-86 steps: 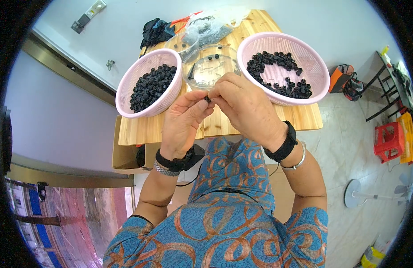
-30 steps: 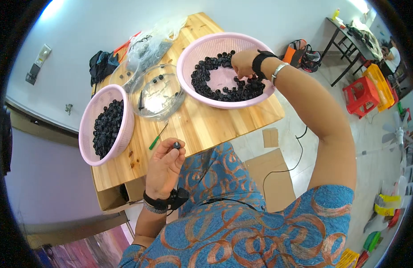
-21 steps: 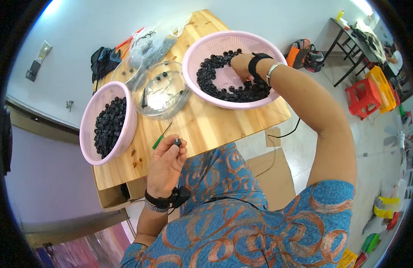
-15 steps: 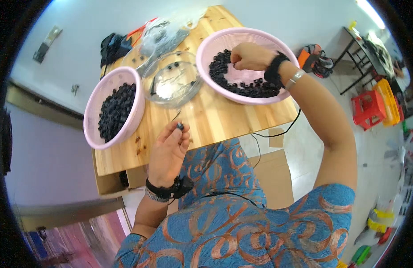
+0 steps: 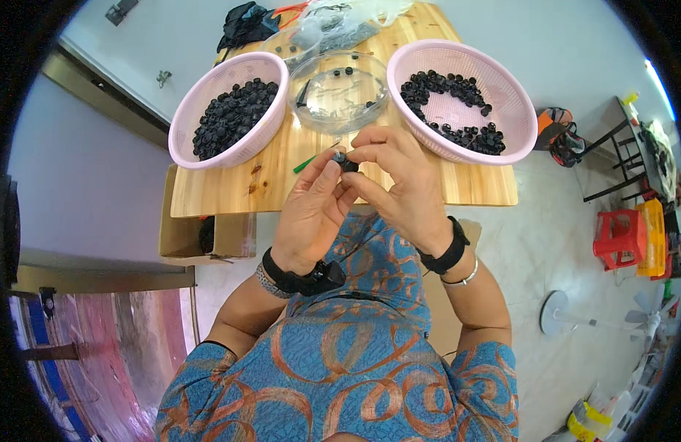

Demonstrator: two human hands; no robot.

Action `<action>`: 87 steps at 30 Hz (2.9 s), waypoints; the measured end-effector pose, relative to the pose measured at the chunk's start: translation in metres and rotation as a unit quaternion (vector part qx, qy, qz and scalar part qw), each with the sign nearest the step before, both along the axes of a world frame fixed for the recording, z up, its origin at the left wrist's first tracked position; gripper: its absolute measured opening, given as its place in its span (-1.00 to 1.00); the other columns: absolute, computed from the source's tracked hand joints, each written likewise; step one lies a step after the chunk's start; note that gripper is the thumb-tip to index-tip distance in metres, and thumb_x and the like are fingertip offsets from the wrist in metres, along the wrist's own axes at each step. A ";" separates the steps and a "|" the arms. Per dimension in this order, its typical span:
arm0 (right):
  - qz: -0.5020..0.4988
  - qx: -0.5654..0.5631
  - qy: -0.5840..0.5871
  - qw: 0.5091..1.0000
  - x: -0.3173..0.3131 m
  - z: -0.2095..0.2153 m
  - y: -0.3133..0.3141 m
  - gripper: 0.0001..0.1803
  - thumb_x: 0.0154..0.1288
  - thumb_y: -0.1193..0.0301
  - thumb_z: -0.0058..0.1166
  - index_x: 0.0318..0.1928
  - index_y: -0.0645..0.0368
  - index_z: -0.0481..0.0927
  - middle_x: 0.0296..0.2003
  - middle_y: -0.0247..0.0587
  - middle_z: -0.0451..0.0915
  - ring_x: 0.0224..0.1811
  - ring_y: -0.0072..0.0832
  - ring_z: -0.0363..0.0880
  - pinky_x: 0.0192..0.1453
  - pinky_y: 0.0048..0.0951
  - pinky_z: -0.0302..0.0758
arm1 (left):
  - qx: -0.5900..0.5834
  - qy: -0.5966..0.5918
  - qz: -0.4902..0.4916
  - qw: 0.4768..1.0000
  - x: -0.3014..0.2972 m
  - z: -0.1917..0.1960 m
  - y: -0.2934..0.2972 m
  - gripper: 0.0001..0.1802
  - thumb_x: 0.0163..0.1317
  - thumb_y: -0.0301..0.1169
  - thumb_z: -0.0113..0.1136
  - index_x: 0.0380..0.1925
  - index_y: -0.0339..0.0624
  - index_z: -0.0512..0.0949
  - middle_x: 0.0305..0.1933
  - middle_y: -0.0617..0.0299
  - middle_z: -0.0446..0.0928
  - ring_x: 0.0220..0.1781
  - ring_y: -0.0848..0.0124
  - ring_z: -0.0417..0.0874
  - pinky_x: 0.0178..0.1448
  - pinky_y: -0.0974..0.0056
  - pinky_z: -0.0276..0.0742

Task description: Assembling small black plastic components by inserting metal pins and organizing them into containers.

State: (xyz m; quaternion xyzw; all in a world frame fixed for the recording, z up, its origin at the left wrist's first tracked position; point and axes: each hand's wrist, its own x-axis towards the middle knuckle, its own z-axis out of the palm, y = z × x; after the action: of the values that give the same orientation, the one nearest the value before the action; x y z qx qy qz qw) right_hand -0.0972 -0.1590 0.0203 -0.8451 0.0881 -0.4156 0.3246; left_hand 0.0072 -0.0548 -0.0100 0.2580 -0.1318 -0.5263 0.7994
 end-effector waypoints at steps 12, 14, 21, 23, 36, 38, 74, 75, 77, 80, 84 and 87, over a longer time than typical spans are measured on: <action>0.162 0.343 -0.082 0.922 -0.008 -0.017 0.017 -0.73 0.12 0.58 0.12 -0.12 0.29 0.53 -0.16 -0.25 0.44 -0.18 -0.60 0.43 -0.15 -0.63 0.47 | -0.003 0.005 -0.104 0.995 0.002 -0.002 0.022 -0.73 0.28 -0.41 0.02 -0.06 -0.29 0.46 -0.22 0.24 0.52 -0.28 0.53 0.51 -0.19 0.47 0.48; 0.146 0.244 -0.046 0.958 -0.012 -0.015 0.014 -0.71 0.11 0.58 0.13 -0.10 0.24 0.53 -0.17 -0.25 0.44 -0.20 -0.59 0.42 -0.17 -0.63 0.44 | 0.006 -0.015 -0.116 0.993 0.004 0.000 0.025 -0.73 0.28 -0.41 0.02 -0.06 -0.30 0.46 -0.22 0.23 0.52 -0.28 0.53 0.51 -0.19 0.47 0.47; 0.173 0.115 0.013 0.978 -0.020 0.002 0.004 -0.76 0.05 0.58 0.19 -0.21 0.22 0.56 -0.16 -0.23 0.46 -0.19 -0.55 0.43 -0.18 -0.54 0.41 | 0.037 -0.030 -0.154 0.987 0.004 0.009 0.027 -0.72 0.27 -0.42 0.03 -0.07 -0.34 0.46 -0.25 0.23 0.53 -0.29 0.52 0.51 -0.20 0.49 0.46; 0.173 0.093 0.007 0.981 -0.019 0.000 0.002 -0.76 0.04 0.58 0.19 -0.21 0.22 0.56 -0.17 -0.23 0.47 -0.19 -0.55 0.44 -0.17 -0.55 0.41 | 0.034 -0.026 -0.158 0.987 0.006 0.007 0.027 -0.73 0.27 -0.42 0.03 -0.08 -0.33 0.46 -0.26 0.23 0.53 -0.29 0.53 0.51 -0.21 0.49 0.46; 0.200 0.183 -0.068 0.960 -0.015 -0.024 0.005 -0.77 0.03 0.60 0.16 -0.22 0.24 0.57 -0.19 -0.18 0.50 -0.17 -0.46 0.48 -0.12 -0.52 0.42 | 0.036 -0.014 -0.187 0.982 0.007 0.004 0.025 -0.79 0.28 -0.39 0.02 -0.17 -0.27 0.49 -0.35 0.27 0.54 -0.36 0.56 0.52 -0.30 0.50 0.46; 0.196 0.212 -0.062 0.955 -0.018 -0.022 0.007 -0.78 0.05 0.60 0.14 -0.22 0.24 0.57 -0.19 -0.19 0.50 -0.17 -0.46 0.48 -0.11 -0.50 0.42 | 0.046 -0.020 -0.189 0.981 0.006 0.010 0.026 -0.79 0.28 -0.38 0.02 -0.17 -0.27 0.50 -0.35 0.27 0.54 -0.36 0.57 0.52 -0.31 0.51 0.46; 0.239 0.291 -0.101 0.921 -0.026 -0.041 0.005 -0.77 0.08 0.66 0.07 -0.18 0.31 0.55 -0.14 -0.11 0.45 -0.14 -0.51 0.44 -0.05 -0.52 0.41 | 0.072 -0.082 -0.202 0.973 -0.002 0.006 0.023 -0.77 0.25 -0.38 0.07 -0.16 -0.29 0.50 -0.31 0.27 0.52 -0.31 0.55 0.53 -0.31 0.49 0.54; 0.237 0.284 -0.105 0.923 -0.026 -0.041 0.006 -0.77 0.09 0.65 0.07 -0.18 0.31 0.54 -0.14 -0.11 0.45 -0.14 -0.51 0.44 -0.05 -0.52 0.41 | 0.073 -0.085 -0.197 0.974 -0.002 0.005 0.023 -0.77 0.25 -0.39 0.07 -0.15 -0.29 0.50 -0.31 0.27 0.52 -0.32 0.55 0.53 -0.31 0.49 0.53; 0.244 0.325 -0.121 0.906 -0.027 -0.042 0.008 -0.77 0.11 0.64 0.06 -0.17 0.31 0.53 -0.14 -0.11 0.46 -0.14 -0.50 0.45 -0.06 -0.54 0.42 | 0.062 -0.083 -0.189 0.976 -0.003 0.002 0.024 -0.76 0.25 -0.39 0.06 -0.14 -0.29 0.49 -0.29 0.26 0.51 -0.29 0.54 0.53 -0.29 0.49 0.54; 0.231 0.371 -0.157 0.886 -0.027 -0.049 0.007 -0.78 0.15 0.62 0.05 -0.15 0.32 0.52 -0.15 -0.12 0.47 -0.13 -0.52 0.46 -0.10 -0.57 0.44 | 0.053 -0.051 -0.152 0.986 0.002 -0.006 0.024 -0.75 0.27 -0.42 0.03 -0.10 -0.29 0.46 -0.21 0.19 0.51 -0.23 0.49 0.56 -0.23 0.48 0.55; 0.152 0.427 -0.137 0.881 -0.037 -0.050 0.010 -0.78 0.18 0.60 0.05 -0.12 0.32 0.50 -0.14 -0.15 0.49 -0.16 -0.59 0.48 -0.14 -0.64 0.45 | 0.056 -0.002 -0.083 0.995 0.008 0.002 0.022 -0.72 0.29 -0.47 -0.03 -0.01 -0.28 0.41 -0.03 0.05 0.48 -0.09 0.42 0.57 -0.06 0.46 0.57; 0.131 0.411 -0.102 0.896 -0.039 -0.045 0.017 -0.76 0.17 0.62 0.06 -0.12 0.33 0.50 -0.15 -0.19 0.48 -0.17 -0.63 0.47 -0.15 -0.66 0.46 | 0.014 -0.029 -0.081 0.996 0.012 -0.001 0.024 -0.69 0.28 -0.52 -0.06 0.04 -0.27 0.38 0.03 0.02 0.44 -0.01 0.39 0.54 0.04 0.43 0.55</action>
State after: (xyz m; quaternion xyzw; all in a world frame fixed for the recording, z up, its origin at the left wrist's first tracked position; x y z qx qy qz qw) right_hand -0.1361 -0.1423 -0.0247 -0.5931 0.1057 -0.3796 0.7021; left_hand 0.0192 -0.0309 -0.0109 0.2729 -0.1676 -0.5834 0.7464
